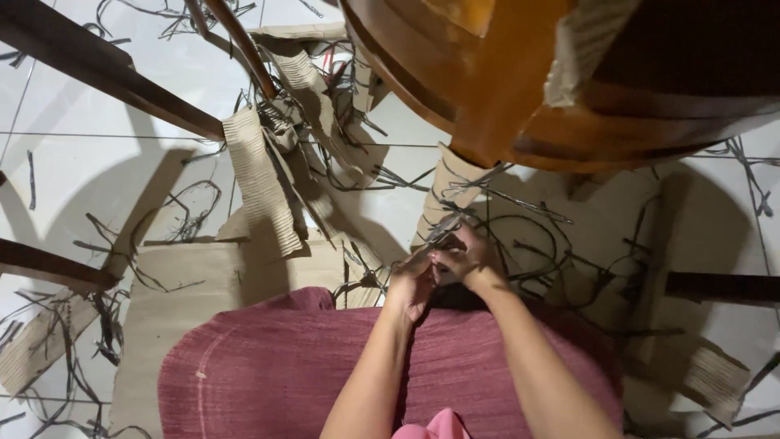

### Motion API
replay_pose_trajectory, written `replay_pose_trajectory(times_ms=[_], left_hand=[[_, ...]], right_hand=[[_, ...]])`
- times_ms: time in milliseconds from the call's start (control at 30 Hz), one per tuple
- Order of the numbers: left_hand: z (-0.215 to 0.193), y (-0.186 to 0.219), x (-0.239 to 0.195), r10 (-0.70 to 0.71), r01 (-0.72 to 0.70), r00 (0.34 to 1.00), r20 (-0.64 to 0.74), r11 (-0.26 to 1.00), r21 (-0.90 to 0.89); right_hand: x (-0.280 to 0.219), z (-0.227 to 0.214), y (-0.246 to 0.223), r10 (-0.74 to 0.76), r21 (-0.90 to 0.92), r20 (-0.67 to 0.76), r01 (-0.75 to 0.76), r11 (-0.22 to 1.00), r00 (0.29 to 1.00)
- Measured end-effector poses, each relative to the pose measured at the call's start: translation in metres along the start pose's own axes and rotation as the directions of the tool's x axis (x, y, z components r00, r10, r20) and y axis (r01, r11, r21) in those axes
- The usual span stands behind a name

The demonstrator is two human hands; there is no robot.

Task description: Wrapping wooden chair legs with corrugated cardboard and securing the wrapping with wire ties using pliers for protection during transport.

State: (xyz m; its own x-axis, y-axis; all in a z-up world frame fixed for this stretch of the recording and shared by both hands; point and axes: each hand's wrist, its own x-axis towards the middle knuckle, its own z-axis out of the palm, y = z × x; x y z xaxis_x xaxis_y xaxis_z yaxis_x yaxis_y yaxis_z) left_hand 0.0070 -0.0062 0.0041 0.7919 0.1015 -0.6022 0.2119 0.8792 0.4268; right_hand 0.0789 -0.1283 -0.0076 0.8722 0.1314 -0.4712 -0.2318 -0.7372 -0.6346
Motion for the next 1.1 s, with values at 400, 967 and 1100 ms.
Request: replay_pose_trajectory(times_ms=[400,967,1100], left_hand=[[-0.059,-0.006,0.042,0.018,-0.039,0.998,-0.065,0.939,-0.343],[-0.074,0.026,0.027,0.081,-0.018,0.962,-0.261,0.972,0.236],[-0.086,0.017,0.036,0.073,0.002,0.961,-0.266,0.962,0.272]], right_hand=[[-0.045,0.005,-0.075,-0.426,0.181,-0.093,0.436,0.882,0.900],[-0.035,0.071,-0.035,-0.038,0.688,-0.105,0.100,0.719,0.994],[-0.033,0.078,-0.028,-0.107,0.494,-0.176,0.182,0.850,0.978]])
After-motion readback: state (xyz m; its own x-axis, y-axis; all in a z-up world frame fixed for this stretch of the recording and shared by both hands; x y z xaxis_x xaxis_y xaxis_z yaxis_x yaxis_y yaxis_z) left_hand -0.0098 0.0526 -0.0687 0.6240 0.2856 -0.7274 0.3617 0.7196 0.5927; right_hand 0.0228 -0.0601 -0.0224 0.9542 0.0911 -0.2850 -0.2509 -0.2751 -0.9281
